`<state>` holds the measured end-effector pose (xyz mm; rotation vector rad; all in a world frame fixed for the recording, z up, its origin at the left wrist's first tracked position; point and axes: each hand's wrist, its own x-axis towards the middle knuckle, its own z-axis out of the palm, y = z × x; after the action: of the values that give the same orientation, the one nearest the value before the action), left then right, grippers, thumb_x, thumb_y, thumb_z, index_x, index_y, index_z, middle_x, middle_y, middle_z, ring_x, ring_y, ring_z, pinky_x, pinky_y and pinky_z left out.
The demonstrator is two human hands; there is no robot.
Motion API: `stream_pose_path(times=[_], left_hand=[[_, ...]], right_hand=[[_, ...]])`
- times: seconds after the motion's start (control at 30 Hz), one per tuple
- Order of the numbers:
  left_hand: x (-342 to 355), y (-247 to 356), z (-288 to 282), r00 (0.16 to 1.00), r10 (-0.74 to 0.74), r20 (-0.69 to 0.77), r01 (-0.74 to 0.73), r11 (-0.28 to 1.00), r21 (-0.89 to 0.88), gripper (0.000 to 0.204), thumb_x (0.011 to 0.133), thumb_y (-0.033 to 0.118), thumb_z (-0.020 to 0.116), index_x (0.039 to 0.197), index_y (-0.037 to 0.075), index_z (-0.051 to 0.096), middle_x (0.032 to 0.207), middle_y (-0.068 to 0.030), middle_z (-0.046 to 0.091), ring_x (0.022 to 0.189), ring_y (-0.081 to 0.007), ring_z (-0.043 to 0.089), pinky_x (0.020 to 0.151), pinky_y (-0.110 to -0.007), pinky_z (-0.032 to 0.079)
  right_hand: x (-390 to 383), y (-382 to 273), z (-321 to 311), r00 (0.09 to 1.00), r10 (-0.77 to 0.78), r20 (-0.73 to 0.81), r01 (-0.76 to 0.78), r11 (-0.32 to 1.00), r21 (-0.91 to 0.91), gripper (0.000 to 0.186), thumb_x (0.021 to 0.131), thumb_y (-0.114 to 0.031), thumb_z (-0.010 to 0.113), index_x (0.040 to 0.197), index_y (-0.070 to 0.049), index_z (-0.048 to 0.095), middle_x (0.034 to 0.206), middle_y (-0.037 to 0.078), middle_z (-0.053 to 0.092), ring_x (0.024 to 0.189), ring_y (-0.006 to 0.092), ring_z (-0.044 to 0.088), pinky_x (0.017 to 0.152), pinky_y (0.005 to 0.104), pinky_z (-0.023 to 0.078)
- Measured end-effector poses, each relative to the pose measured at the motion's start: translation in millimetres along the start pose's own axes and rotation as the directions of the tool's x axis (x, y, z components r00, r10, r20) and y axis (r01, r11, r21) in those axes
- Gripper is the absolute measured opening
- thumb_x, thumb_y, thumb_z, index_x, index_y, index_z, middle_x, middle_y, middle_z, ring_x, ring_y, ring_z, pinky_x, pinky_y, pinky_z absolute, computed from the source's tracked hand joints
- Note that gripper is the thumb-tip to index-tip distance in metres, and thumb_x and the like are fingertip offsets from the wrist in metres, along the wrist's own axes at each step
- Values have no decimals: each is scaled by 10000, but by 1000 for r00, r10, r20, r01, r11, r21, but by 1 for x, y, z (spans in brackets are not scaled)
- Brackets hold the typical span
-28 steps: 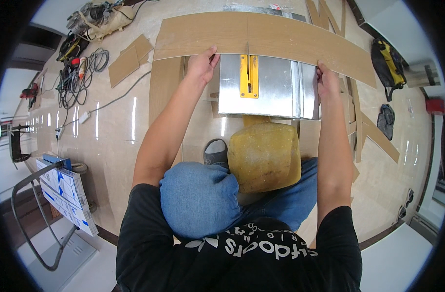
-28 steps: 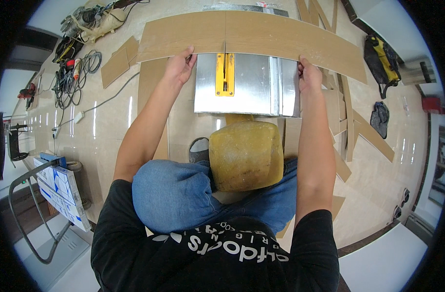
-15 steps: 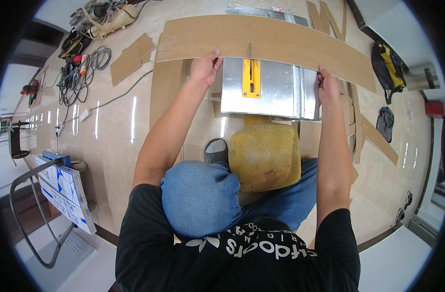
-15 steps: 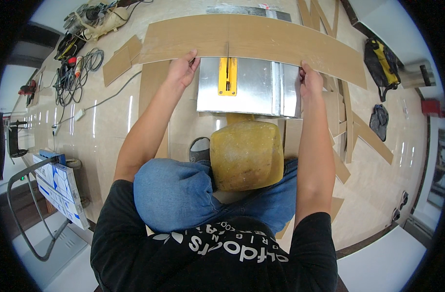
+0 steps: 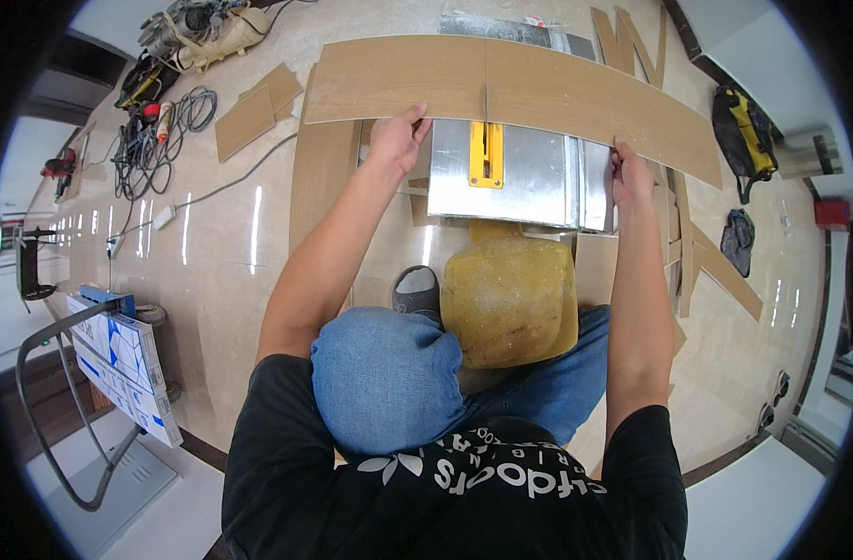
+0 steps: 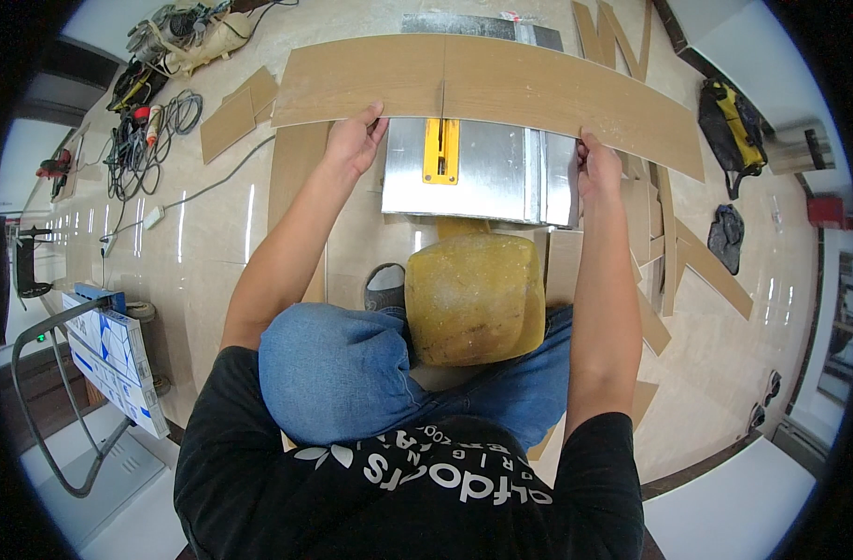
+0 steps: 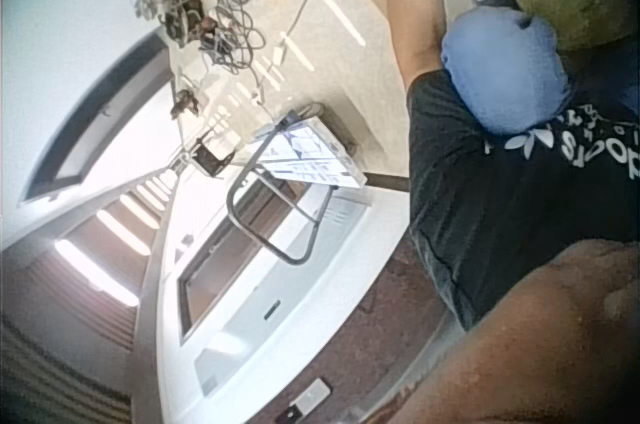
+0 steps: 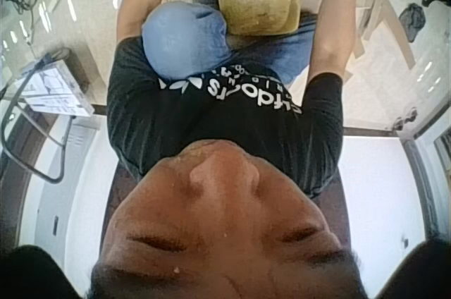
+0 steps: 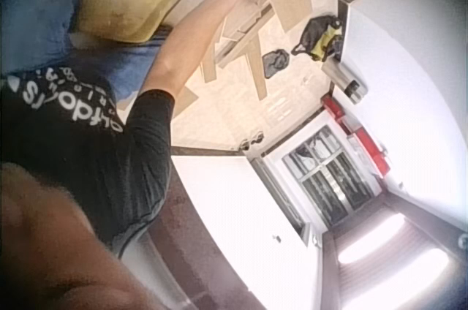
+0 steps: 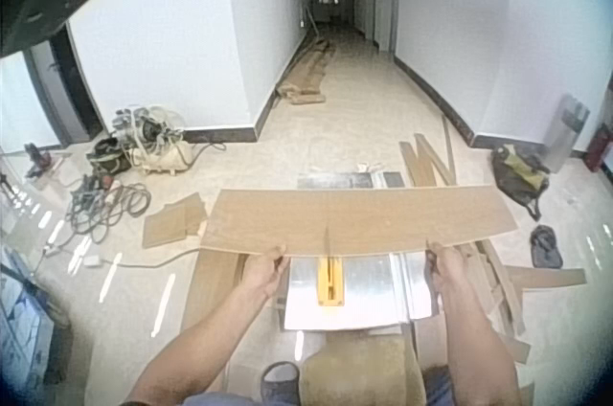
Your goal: The person cuts multiple flooring planks using a table saw, feeding the planks through the blade by hand and setting the cut pieces aside on the floor.
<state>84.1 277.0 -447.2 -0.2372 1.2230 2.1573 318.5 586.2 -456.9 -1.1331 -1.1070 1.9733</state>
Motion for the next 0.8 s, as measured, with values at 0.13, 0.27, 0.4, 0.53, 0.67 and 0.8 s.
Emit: stream_pose_path(times=[0.13, 0.27, 0.4, 0.53, 0.67, 0.8], left_hand=[[-4, 0, 2, 1000, -11, 4, 11, 1000, -2, 244, 903, 42, 615, 1135, 47, 541, 1048, -60, 595, 940, -148, 585, 790, -229, 524], [-6, -2, -1, 1000, -6, 1, 6, 1000, 4, 243, 905, 44, 613, 1138, 51, 543, 1048, -60, 595, 941, -147, 585, 797, -236, 523], [-7, -4, -5, 1000, -4, 1, 4, 1000, 3, 236, 904, 45, 615, 1129, 53, 544, 1048, -56, 596, 940, -148, 586, 806, -244, 519], [-14, -4, -4, 1000, 9, 18, -10, 1000, 9, 230, 901, 45, 619, 1119, 55, 545, 1047, -50, 598, 940, -145, 587, 795, -241, 521], [-15, -4, -5, 1000, -22, -14, 22, 1000, 16, 236, 899, 41, 618, 1122, 58, 544, 1048, -47, 598, 937, -143, 589, 788, -239, 522], [-19, -6, -4, 1000, 2, -7, -2, 1000, 8, 250, 896, 35, 620, 1131, 61, 540, 1049, -48, 599, 944, -147, 592, 808, -242, 524]], right_hand=[[-3, 0, -2, 1000, -13, -7, 13, 1000, 0, 66, 881, -113, 659, 845, -78, 616, 714, -15, 546, 627, 97, 486, 568, 237, 398], [-8, 0, -3, 1000, 11, -26, -11, 1000, 5, 65, 882, -111, 657, 853, -73, 613, 707, -12, 541, 625, 101, 485, 575, 237, 397], [-11, 0, -5, 1000, 2, -20, -2, 1000, -1, 72, 884, -111, 657, 858, -65, 609, 704, -9, 539, 621, 102, 483, 565, 240, 401], [-15, 0, -5, 1000, -8, -29, 8, 1000, -4, 67, 882, -105, 657, 853, -68, 609, 706, -10, 542, 615, 100, 483, 556, 241, 405], [-15, 1, -6, 999, -4, -32, 4, 1000, -3, 63, 876, -101, 663, 852, -75, 611, 708, -14, 544, 612, 99, 482, 557, 234, 404], [-16, 2, -9, 999, 4, -35, -4, 1000, -6, 75, 868, -111, 676, 851, -80, 610, 702, -20, 542, 609, 93, 480, 553, 227, 400]])
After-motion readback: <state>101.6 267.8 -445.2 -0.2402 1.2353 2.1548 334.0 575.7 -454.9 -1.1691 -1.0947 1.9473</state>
